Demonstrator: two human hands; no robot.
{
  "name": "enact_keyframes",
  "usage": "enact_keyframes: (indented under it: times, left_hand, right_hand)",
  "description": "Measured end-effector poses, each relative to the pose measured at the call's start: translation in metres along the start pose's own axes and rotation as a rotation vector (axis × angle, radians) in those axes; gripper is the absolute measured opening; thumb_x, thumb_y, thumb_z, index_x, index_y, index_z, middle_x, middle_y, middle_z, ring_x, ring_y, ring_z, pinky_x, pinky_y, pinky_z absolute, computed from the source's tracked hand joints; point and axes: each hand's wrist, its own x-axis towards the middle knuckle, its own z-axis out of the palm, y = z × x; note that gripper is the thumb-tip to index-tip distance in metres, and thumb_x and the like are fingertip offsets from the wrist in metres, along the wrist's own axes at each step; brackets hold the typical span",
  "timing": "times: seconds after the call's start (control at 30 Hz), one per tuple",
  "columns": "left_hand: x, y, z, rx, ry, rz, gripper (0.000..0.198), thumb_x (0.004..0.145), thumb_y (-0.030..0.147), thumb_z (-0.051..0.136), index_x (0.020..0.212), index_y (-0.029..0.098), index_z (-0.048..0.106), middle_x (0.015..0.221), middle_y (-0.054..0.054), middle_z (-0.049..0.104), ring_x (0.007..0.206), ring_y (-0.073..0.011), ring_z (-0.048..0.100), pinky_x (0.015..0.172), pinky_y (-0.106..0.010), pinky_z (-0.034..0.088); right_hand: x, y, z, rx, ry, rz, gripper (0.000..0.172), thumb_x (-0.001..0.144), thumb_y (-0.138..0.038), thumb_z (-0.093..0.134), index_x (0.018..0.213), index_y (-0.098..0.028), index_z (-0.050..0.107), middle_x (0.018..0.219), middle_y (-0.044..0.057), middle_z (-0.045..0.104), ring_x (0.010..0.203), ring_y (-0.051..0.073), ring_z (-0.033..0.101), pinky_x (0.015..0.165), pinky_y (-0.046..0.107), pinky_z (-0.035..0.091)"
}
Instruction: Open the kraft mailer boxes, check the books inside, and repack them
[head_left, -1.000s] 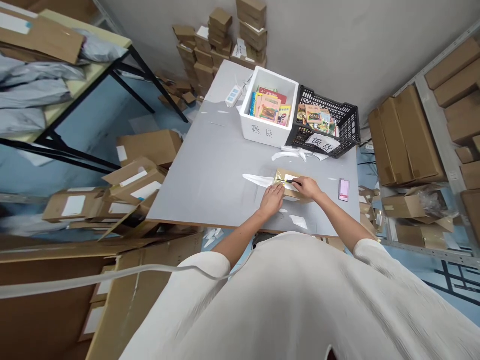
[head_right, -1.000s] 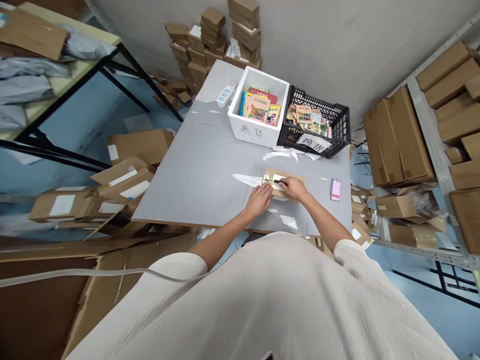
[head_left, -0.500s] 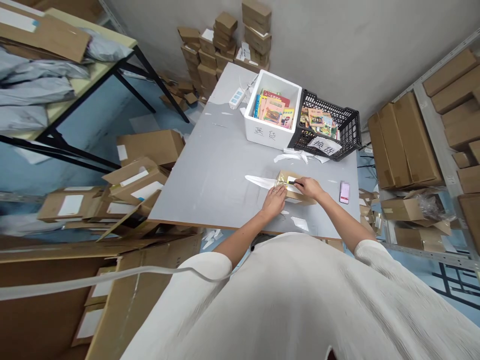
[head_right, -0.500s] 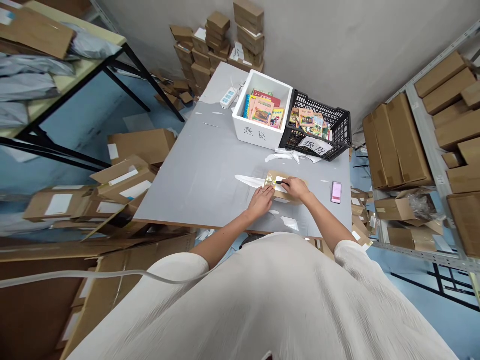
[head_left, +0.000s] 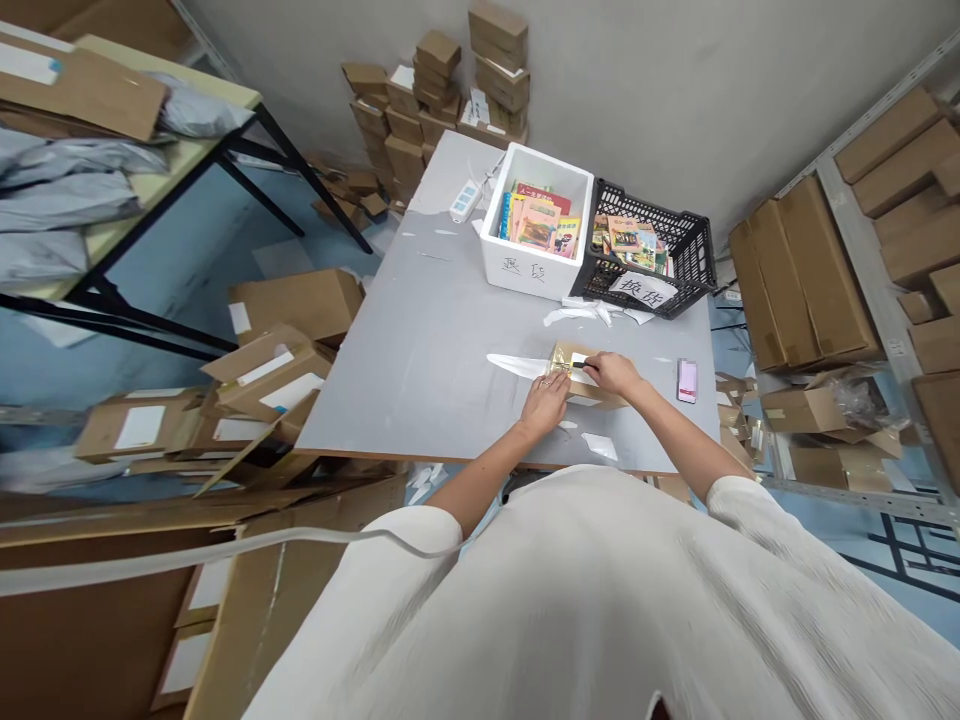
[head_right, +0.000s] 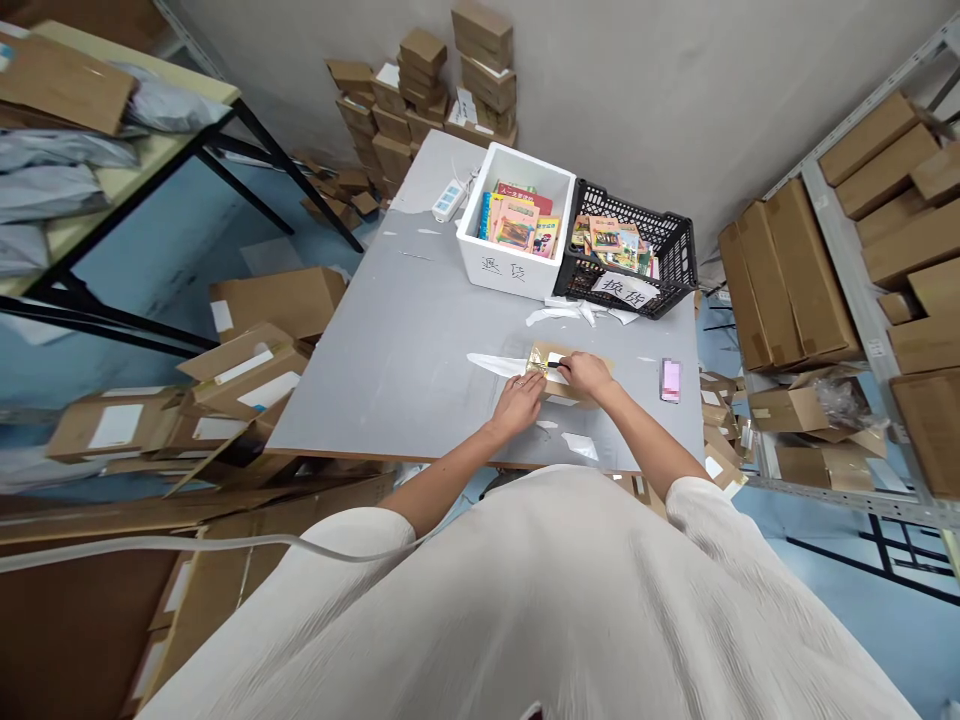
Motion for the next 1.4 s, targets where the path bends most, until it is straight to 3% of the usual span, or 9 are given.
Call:
enact_keyframes:
  times: [0.47, 0.77, 1.17, 1.4]
  left_hand:
    - [0.006, 0.010, -0.005, 0.036, 0.008, -0.069, 0.056, 0.112, 0.024, 0.043, 0.165, 0.021, 0.058, 0.165, -0.020, 0.063, 0.153, -0.0354, 0.058, 0.123, -0.053, 0.042]
    - [0.011, 0.011, -0.005, 0.060, -0.019, -0.083, 0.056, 0.112, 0.025, 0.045, 0.166, 0.021, 0.058, 0.157, -0.021, 0.066, 0.147, -0.0381, 0.058, 0.119, -0.054, 0.043]
    - [0.010, 0.012, -0.008, 0.105, -0.051, -0.109, 0.057, 0.111, 0.023, 0.046, 0.166, 0.023, 0.057, 0.159, -0.022, 0.064, 0.147, -0.0392, 0.059, 0.118, -0.055, 0.044]
    - [0.013, 0.011, -0.008, 0.122, -0.064, -0.130, 0.058, 0.110, 0.024, 0.046, 0.168, 0.025, 0.057, 0.159, -0.021, 0.065, 0.147, -0.0395, 0.059, 0.119, -0.056, 0.044]
  right_hand:
    - [-0.003, 0.016, 0.003, 0.021, -0.017, 0.031, 0.040, 0.117, -0.043, 0.052, 0.131, -0.027, 0.086, 0.135, 0.015, 0.082, 0.121, 0.031, 0.074, 0.095, 0.036, 0.054]
    - [-0.005, 0.032, 0.007, 0.054, -0.048, 0.049, 0.039, 0.115, -0.041, 0.053, 0.124, -0.026, 0.088, 0.131, 0.015, 0.084, 0.117, 0.031, 0.075, 0.091, 0.036, 0.054]
    - [-0.032, 0.086, 0.019, 0.157, -0.045, 0.136, 0.039, 0.112, -0.050, 0.059, 0.112, -0.027, 0.090, 0.123, 0.017, 0.084, 0.114, 0.035, 0.076, 0.094, 0.041, 0.055]
    - [-0.049, 0.115, 0.023, 0.149, -0.050, 0.166, 0.040, 0.112, -0.047, 0.057, 0.118, -0.027, 0.091, 0.125, 0.018, 0.084, 0.117, 0.036, 0.076, 0.094, 0.042, 0.054]
